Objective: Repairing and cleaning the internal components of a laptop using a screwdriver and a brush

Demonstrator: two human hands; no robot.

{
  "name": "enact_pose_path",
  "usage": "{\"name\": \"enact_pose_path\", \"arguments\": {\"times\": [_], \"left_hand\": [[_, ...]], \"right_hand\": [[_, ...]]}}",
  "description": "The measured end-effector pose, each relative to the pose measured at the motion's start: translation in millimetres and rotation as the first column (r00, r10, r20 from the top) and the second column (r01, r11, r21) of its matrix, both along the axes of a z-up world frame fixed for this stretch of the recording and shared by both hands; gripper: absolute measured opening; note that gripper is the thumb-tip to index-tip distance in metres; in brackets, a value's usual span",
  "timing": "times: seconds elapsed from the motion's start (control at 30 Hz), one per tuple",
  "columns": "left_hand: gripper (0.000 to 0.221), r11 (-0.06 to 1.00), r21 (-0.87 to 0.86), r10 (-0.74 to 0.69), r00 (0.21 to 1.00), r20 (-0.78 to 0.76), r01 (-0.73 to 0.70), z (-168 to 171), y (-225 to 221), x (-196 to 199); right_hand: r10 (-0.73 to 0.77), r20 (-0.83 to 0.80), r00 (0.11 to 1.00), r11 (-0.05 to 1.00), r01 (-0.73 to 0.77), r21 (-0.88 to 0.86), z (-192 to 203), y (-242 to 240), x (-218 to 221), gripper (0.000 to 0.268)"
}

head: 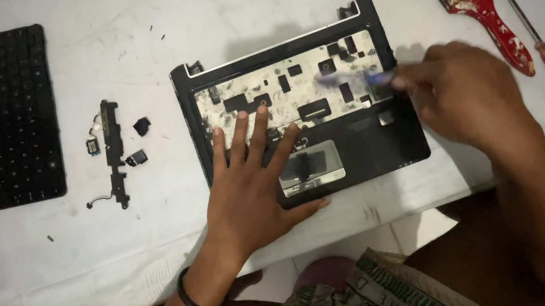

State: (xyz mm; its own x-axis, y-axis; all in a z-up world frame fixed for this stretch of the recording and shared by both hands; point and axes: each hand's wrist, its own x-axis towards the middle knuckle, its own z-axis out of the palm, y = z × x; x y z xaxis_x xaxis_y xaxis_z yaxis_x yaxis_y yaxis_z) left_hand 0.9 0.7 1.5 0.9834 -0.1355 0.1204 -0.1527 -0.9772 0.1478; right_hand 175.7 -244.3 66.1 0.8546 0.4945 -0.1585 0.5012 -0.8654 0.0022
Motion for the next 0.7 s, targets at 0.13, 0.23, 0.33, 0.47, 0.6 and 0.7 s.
{"name": "enact_pose_path", "arguments": {"times": [0.13, 0.23, 0.33, 0.47, 0.6, 0.7], "left_hand": [[0.108, 1.0, 0.016, -0.01, 1.0, -0.027, 0.011, -2.9, 0.3, -0.3], [0.11, 0.999, 0.046, -0.006, 1.0, -0.02, 0.006, -2.5, 0.1, -0.5], [0.111, 0.997, 0.073, -0.005, 1.0, -0.023, 0.006, -3.7, -0.5, -0.4], [0.109, 0.999, 0.049, -0.002, 0.999, -0.045, 0.004, -1.1, -0.4, 0.3], [0.108, 1.0, 0.015, -0.016, 0.999, -0.051, 0.017, 0.3, -1.3, 1.9], [0.112, 0.999, 0.045, -0.014, 0.999, -0.031, 0.016, 2.7, -0.5, 2.2]], "right_hand": [[-0.164, 0.012, 0.986, 0.986, 0.163, 0.046, -21.5, -20.3, 11.9, 0.026], [-0.053, 0.103, 0.993, 0.995, 0.044, 0.086, -24.4, -20.7, 11.4, 0.026], [-0.113, -0.014, 0.993, 0.985, 0.114, 0.126, -28.4, -22.7, 14.6, 0.028], [-0.112, 0.042, 0.993, 0.992, 0.108, 0.07, -17.7, -29.2, 16.0, 0.03], [-0.074, 0.196, 0.978, 0.994, 0.056, 0.093, -27.0, -37.2, 25.1, 0.024], [-0.167, -0.073, 0.983, 0.985, 0.163, -0.056, -3.7, -29.0, 20.0, 0.034]]}}
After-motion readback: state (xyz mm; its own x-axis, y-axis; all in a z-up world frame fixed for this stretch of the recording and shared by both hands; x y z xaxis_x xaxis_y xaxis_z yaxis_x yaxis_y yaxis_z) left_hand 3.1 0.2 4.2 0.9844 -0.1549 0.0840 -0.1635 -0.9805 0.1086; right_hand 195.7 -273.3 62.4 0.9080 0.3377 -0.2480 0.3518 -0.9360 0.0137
